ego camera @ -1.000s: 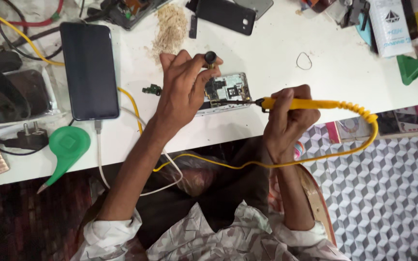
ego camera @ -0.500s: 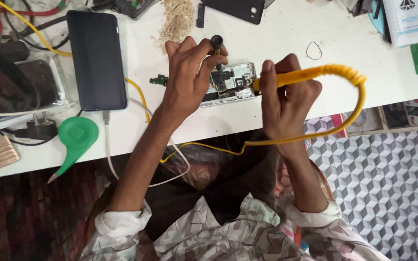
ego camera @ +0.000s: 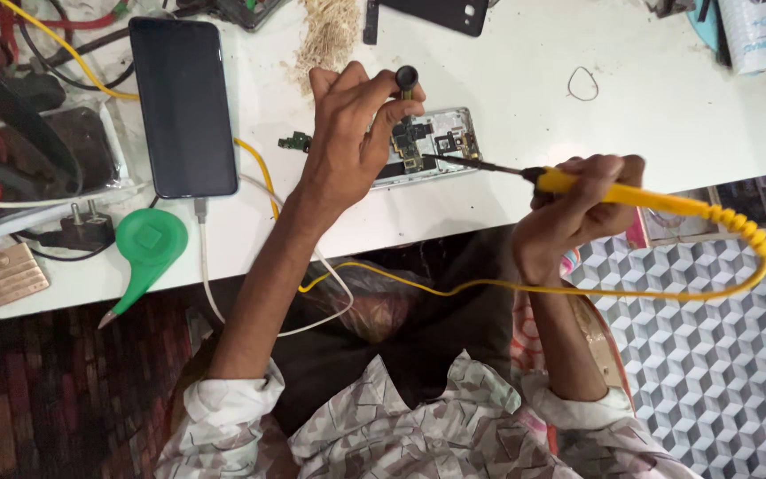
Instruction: The person uses a soldering iron and a small screwdriver to work on the internal components of a disassembled mobile phone. They repeatedly apply heat to specific points on the circuit board while manipulating small parts.
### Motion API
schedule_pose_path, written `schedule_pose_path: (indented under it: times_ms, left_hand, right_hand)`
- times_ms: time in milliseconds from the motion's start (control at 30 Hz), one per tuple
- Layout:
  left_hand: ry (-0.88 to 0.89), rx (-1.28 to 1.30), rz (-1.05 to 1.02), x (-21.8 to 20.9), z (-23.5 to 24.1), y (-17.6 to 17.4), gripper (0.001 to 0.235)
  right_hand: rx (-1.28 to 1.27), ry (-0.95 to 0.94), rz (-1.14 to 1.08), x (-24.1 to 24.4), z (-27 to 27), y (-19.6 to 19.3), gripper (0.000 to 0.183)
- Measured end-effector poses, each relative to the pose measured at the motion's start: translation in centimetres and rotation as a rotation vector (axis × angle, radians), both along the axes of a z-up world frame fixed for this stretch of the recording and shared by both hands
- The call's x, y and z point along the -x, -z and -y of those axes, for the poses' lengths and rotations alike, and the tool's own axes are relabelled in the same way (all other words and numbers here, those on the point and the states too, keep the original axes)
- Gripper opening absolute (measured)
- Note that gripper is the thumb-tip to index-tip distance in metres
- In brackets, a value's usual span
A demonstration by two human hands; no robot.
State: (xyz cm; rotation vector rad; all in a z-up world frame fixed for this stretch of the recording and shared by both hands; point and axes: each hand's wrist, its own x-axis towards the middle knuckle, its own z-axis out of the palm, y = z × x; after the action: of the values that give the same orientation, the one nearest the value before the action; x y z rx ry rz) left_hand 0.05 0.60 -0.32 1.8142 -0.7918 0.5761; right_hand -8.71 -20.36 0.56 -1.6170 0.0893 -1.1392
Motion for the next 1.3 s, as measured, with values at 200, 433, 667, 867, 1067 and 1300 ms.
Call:
schedule_pose_path:
  times_ms: [200, 433, 667, 867, 1067, 1300]
  left_hand:
    - [-0.007, -0.002, 0.004, -0.1, 0.1, -0.1, 0.009]
    - [-0.007, -0.017, -0.020, -0.2, 0.0, 0.1, 0.007]
    - [-0.013, -0.029, 0.012, -0.4, 0.1, 0.3, 0.006]
    - [-0.033, -0.056, -0.017, -0.4, 0.2, 0.1, 0.006]
    - [-0.020, -0.045, -0.037, -0.3, 0.3, -0.1, 0.009]
    - [-0.005, -0.046, -0.049, 0.0, 0.4, -0.1, 0.005]
  right_hand:
    - [-0.228, 0.007, -0.112, -1.9, 1.4, 1.9, 0.041]
    - [-0.315, -0.043, -0.138, -3.3, 2.5, 3.3, 0.044]
    - [-0.265, -0.021, -0.150, -3.2, 2.6, 4.0, 0.045]
    - [-0.206, -0.053, -0.177, -2.9, 2.2, 3.5, 0.044]
    - [-0.136, -0.021, -0.163, -2.7, 1.5, 3.0, 0.043]
    - [-0.150, -0.034, -0.147, -2.6, 1.3, 2.5, 0.041]
